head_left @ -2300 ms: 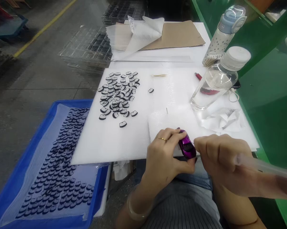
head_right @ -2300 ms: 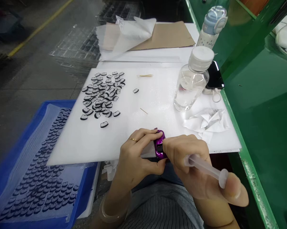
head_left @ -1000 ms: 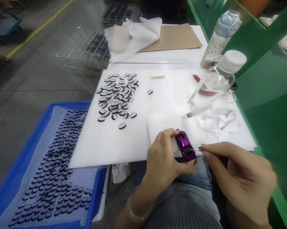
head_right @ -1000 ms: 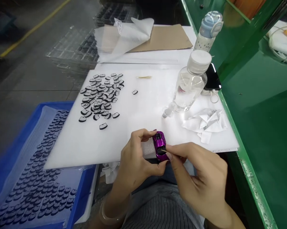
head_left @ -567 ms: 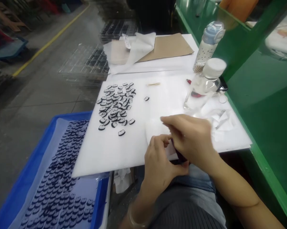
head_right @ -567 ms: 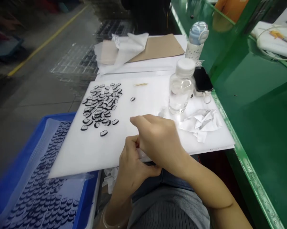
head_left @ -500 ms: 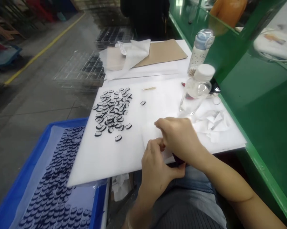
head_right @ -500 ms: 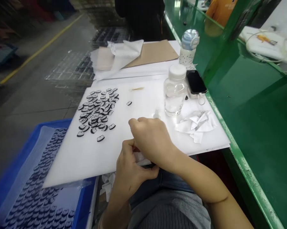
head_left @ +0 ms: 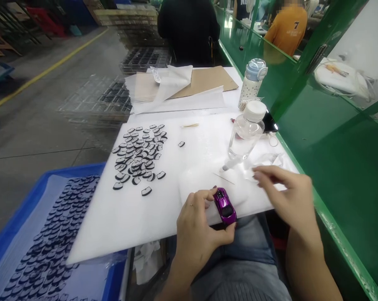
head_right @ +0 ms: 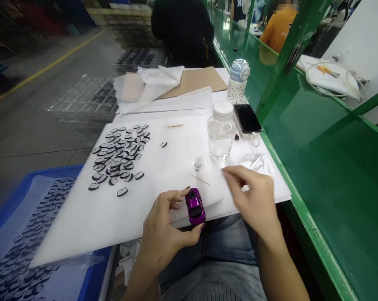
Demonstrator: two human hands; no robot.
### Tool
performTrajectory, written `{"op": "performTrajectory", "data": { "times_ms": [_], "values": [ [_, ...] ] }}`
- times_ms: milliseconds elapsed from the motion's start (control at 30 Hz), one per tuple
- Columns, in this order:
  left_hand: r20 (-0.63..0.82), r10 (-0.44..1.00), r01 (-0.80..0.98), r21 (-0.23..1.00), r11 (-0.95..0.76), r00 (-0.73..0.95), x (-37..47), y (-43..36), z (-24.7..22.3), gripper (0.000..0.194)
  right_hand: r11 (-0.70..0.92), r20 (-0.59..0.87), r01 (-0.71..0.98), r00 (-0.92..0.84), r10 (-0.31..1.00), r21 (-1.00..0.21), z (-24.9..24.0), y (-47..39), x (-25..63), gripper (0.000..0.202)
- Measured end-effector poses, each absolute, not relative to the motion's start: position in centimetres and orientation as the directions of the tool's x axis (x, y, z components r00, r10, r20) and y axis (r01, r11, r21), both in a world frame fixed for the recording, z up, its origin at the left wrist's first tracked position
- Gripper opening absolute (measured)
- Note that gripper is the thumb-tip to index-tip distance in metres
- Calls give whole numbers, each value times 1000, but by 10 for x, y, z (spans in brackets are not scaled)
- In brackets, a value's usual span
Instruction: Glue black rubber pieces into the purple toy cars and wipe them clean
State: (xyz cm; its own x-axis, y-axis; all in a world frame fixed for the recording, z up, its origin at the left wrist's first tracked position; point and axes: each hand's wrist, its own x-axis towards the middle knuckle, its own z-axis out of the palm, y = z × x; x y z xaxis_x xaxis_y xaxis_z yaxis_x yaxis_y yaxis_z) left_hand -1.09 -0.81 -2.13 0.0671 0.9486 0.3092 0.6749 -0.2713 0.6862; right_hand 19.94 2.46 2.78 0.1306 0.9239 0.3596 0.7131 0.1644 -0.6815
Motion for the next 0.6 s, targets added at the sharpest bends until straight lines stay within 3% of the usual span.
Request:
{"op": "performTrajectory", "data": {
  "times_ms": [100,167,267,400,500,600],
  "values": [
    [357,927,690,641,-335,118,-11,-7,-21,58,-255,236,715,510,827,-651,13,53,241,25],
    [373,916,701,615,-361,144,-11,-7,-23,59,-363,182,679,591,786,-638,3,72,265,25],
    [417,895,732,557,-392,162,-11,-4,-29,60,-308,130,646,537,833,-698,-2,86,281,26],
    [495,853,755,494,-431,163,-11,-1,-33,53,-74,127,515,344,930,-854,14,64,273,36],
    [575,815,676,571,-466,76,-7,-8,-22,43,54,138,370,206,969,-927,33,30,257,42],
    [589,806,466,697,-545,61,6,-19,-1,42,97,88,189,-55,995,-977,50,0,238,40]
  ]
}}
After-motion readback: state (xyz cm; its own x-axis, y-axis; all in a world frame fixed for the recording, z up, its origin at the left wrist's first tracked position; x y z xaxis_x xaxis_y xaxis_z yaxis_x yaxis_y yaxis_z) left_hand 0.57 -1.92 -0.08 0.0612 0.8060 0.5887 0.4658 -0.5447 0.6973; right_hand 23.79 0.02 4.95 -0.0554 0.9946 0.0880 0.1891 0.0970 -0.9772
